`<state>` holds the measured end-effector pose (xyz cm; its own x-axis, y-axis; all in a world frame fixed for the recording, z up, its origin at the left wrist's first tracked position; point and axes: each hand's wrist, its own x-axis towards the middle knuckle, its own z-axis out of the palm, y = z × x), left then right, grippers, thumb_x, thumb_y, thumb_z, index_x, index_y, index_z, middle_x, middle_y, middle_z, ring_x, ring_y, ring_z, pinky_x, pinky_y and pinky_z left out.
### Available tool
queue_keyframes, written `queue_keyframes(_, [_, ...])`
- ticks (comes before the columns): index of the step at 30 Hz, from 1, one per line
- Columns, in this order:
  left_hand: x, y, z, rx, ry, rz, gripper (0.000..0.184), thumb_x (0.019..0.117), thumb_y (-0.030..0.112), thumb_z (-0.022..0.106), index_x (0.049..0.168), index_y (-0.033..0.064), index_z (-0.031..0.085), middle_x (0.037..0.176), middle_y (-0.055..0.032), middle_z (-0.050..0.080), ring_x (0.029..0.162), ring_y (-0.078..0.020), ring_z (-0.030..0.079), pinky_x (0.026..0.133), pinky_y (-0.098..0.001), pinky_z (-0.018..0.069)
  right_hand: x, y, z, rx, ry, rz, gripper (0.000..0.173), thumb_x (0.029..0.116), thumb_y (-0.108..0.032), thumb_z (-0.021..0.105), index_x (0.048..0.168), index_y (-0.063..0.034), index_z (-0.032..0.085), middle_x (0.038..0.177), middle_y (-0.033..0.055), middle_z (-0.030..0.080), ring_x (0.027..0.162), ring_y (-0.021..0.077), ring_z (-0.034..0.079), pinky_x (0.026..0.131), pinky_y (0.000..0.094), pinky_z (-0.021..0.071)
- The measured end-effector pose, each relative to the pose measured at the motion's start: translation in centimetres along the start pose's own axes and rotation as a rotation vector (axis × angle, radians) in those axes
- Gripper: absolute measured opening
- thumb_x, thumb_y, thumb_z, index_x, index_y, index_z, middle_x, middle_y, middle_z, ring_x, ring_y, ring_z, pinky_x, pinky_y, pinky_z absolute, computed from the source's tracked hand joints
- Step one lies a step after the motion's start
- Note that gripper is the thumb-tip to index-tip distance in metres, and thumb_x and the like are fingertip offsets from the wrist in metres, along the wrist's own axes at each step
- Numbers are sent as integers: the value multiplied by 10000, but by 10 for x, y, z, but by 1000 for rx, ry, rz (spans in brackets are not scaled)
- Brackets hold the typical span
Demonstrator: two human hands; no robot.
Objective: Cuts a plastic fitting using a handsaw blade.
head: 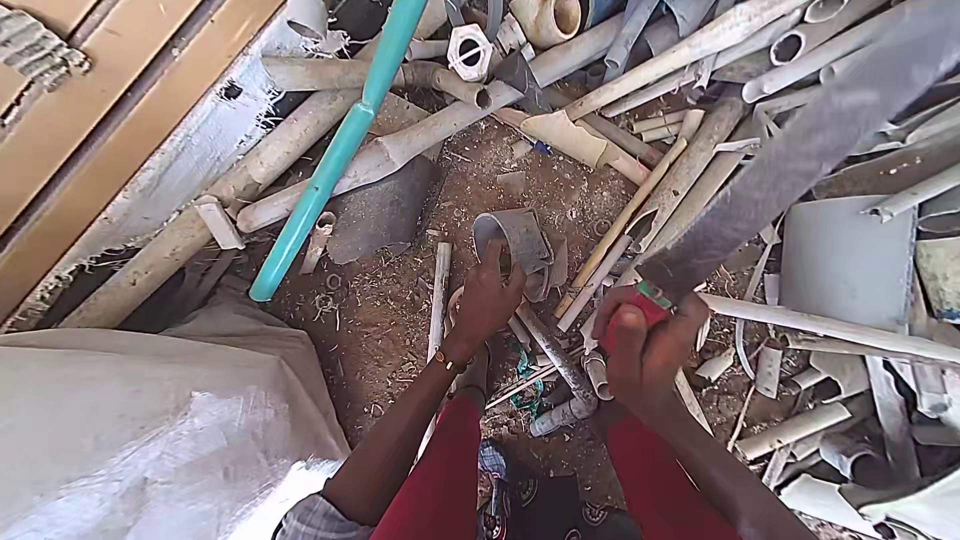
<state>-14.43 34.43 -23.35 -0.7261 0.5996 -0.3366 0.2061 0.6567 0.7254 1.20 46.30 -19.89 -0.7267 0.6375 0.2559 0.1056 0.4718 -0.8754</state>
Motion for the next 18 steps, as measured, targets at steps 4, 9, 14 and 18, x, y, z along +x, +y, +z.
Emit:
queue_keyframes(4, [4, 6, -1, 79, -62, -48, 488, 1058, 377, 555, 1354, -10, 581, 990, -236, 696, 936, -385, 690, 870, -572, 522, 17, 15, 4, -317, -808, 591, 549, 1110, -269, 411, 1566, -9, 248, 907, 176, 645, 812, 321, 665, 795, 490, 544])
queue_keyframes(9, [20, 4, -14, 37, -149, -165, 574, 1042, 507, 526, 1226, -22, 652, 1025, -240, 693, 964, -378, 685, 881, -600, 516, 22, -6, -19, -215, -429, 445, 525, 1038, -252, 543, 1503, -46, 414, 770, 63, 620, 570, 148, 571, 558, 345, 513])
queue_keyframes(14, [21, -7, -14, -280, -199, -220, 468, 1045, 403, 571, 1323, 26, 571, 1164, -170, 674, 1059, -259, 661, 937, -494, 526, 27, -49, -27, 140, 81, 75, 458, 1093, -424, 453, 1451, -175, 314, 836, -32, 622, 571, 76, 595, 461, 266, 550])
queue_keyframes(18, [16, -2, -12, -252, -288, -162, 521, 1023, 249, 642, 1429, -13, 446, 1242, -189, 646, 1147, -241, 645, 1011, -451, 512, -9, 9, 18, -111, -162, 55, 464, 1074, -238, 484, 1434, 49, 423, 818, 126, 672, 601, 187, 648, 568, 365, 570])
